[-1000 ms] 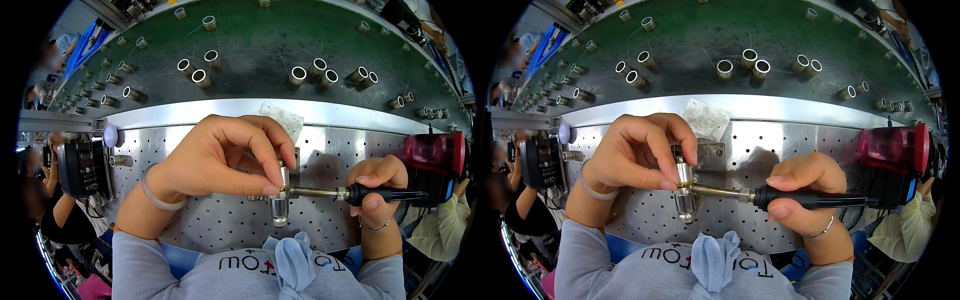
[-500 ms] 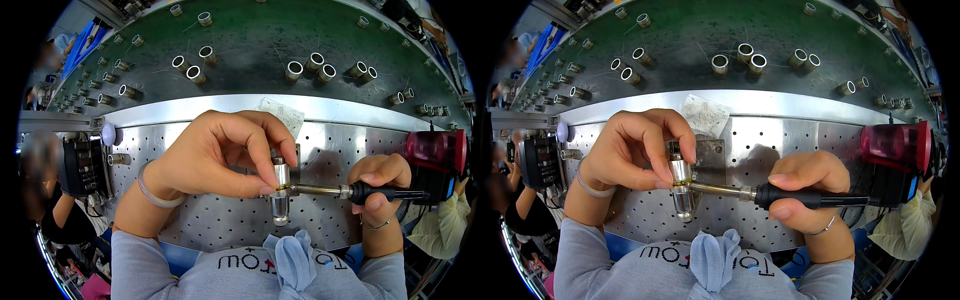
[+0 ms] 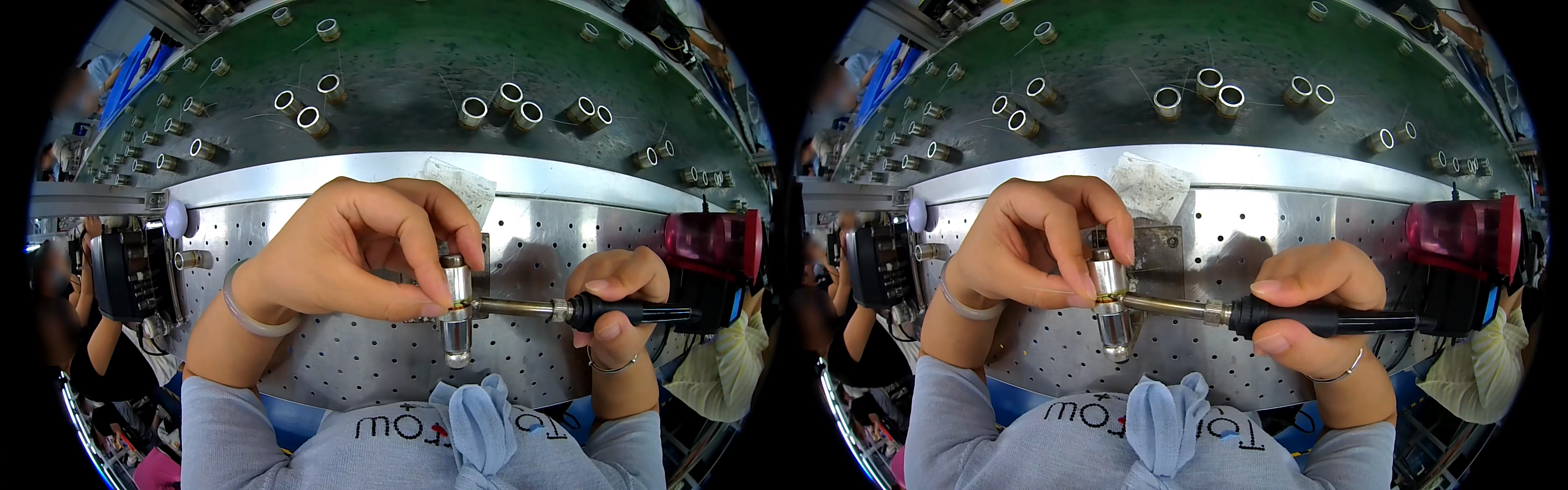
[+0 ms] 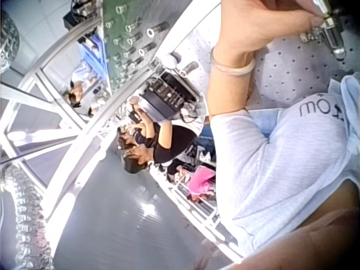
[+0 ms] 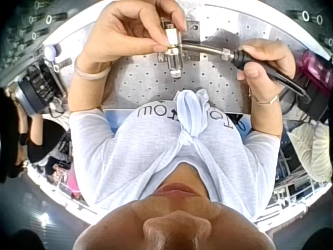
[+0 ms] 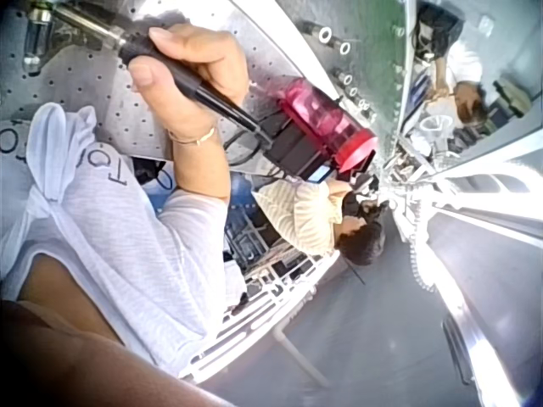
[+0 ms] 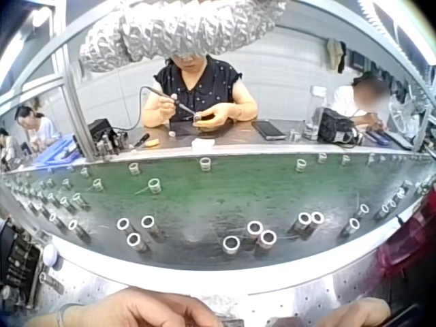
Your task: The person uses a soldering iron to apply heat to small cylindrical metal components held in a fixture. They repeatedly pick up new components from a rotating tray, solder them, and place them back on the tray.
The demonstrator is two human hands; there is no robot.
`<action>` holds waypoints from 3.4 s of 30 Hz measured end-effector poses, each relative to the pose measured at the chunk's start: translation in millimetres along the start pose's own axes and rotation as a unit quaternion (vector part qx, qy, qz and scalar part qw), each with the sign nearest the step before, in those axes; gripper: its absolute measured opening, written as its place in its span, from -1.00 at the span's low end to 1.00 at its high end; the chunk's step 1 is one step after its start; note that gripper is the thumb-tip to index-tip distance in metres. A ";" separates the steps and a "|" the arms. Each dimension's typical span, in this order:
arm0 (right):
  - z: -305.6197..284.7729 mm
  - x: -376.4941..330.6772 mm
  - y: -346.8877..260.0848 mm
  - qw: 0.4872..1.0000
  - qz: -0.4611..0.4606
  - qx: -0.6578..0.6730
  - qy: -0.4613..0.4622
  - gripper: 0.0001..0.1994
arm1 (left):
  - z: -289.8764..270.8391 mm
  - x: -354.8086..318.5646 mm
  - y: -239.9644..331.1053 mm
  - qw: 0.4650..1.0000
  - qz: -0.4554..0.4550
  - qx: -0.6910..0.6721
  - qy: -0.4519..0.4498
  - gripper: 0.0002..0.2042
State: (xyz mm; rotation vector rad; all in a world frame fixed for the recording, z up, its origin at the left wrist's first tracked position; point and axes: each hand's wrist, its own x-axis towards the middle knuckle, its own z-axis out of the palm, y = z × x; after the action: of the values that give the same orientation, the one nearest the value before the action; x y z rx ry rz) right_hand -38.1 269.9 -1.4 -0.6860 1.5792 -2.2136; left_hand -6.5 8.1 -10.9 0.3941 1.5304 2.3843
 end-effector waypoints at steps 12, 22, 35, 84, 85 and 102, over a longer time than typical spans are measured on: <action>1.1 1.8 0.1 1.000 0.003 0.009 -0.004 -0.72 | -2.0 0.7 0.1 1.000 -0.009 -0.006 -0.005 -0.84; 1.3 2.1 0.2 1.000 -0.023 -0.011 -0.017 -0.72 | -2.4 0.9 -0.3 1.000 -0.009 -0.018 -0.007 -0.85; 2.6 1.3 -1.1 0.999 -0.017 -0.023 -0.014 -0.70 | -3.4 0.4 -0.7 1.000 -0.010 -0.017 -0.006 -0.85; -0.4 2.0 -2.5 0.999 -0.014 -0.045 -0.011 -0.73 | 3.4 3.9 20.2 0.989 -0.143 0.022 0.030 -0.64; 0.3 1.6 -3.5 0.999 -0.009 -0.039 -0.004 -0.73 | 3.3 3.4 19.5 0.990 -0.139 0.010 0.027 -0.64; -3.2 3.1 -0.7 0.999 -0.024 -0.035 -0.015 -0.71 | -1.9 5.5 7.4 0.990 -0.131 -0.046 0.006 -0.62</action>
State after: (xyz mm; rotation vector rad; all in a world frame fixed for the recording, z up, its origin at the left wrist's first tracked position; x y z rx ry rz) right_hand -42.5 271.1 -1.1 -0.7811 1.6488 -2.1791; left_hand -13.0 5.6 -4.5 0.1484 1.3753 2.2446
